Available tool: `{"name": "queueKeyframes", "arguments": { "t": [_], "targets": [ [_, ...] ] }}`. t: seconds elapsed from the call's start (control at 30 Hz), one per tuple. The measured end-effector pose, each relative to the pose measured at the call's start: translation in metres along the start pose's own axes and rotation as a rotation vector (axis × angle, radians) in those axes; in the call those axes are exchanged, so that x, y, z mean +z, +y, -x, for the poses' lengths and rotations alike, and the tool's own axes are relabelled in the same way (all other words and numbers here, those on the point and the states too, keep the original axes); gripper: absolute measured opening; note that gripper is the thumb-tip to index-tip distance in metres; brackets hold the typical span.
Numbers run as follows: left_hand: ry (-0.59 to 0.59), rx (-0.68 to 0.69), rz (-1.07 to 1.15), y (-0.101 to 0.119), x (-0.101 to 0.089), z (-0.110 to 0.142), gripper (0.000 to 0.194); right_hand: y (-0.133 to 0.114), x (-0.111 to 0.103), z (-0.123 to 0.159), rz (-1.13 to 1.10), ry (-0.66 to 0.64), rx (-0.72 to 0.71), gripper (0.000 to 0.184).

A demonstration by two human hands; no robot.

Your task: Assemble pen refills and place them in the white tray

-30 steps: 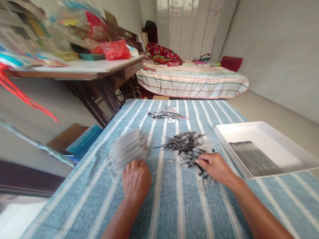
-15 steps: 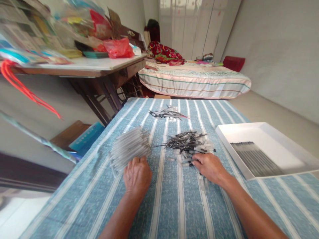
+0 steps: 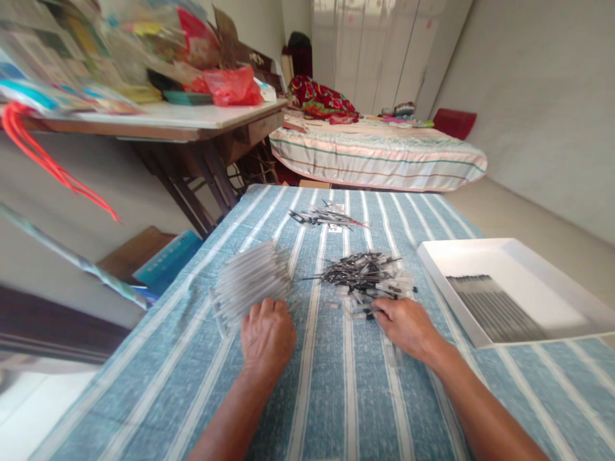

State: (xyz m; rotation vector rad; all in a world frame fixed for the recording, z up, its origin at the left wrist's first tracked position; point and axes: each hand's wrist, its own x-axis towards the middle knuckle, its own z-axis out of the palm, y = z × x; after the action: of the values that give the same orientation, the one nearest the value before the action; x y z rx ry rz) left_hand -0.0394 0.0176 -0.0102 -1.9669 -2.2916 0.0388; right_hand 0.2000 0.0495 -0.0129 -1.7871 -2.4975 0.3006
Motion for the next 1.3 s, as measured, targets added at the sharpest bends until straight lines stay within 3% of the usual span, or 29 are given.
{"name": "queueKeyframes", "arguments": {
  "t": [0.37,0.67,1.03,1.3],
  "targets": [
    [-0.155,0.108,0.166,0.006,-0.005,0.006,0.020,-0.021,-0.004,0.003,0.153,-0.085,-0.068,0.023],
    [-0.046,0.119,0.660,0.008,0.000,0.015,0.013,-0.027,-0.001,0.001,0.182,-0.085,-0.044,0.021],
    [-0.313,0.025,1.177,0.017,-0.015,0.018,0.012,-0.011,0.001,-0.006,0.140,0.053,0.086,0.029],
    [-0.352,0.068,1.275,0.020,-0.009,0.023,0.017,-0.008,-0.001,-0.009,0.202,0.027,0.115,0.028]
  ]
}}
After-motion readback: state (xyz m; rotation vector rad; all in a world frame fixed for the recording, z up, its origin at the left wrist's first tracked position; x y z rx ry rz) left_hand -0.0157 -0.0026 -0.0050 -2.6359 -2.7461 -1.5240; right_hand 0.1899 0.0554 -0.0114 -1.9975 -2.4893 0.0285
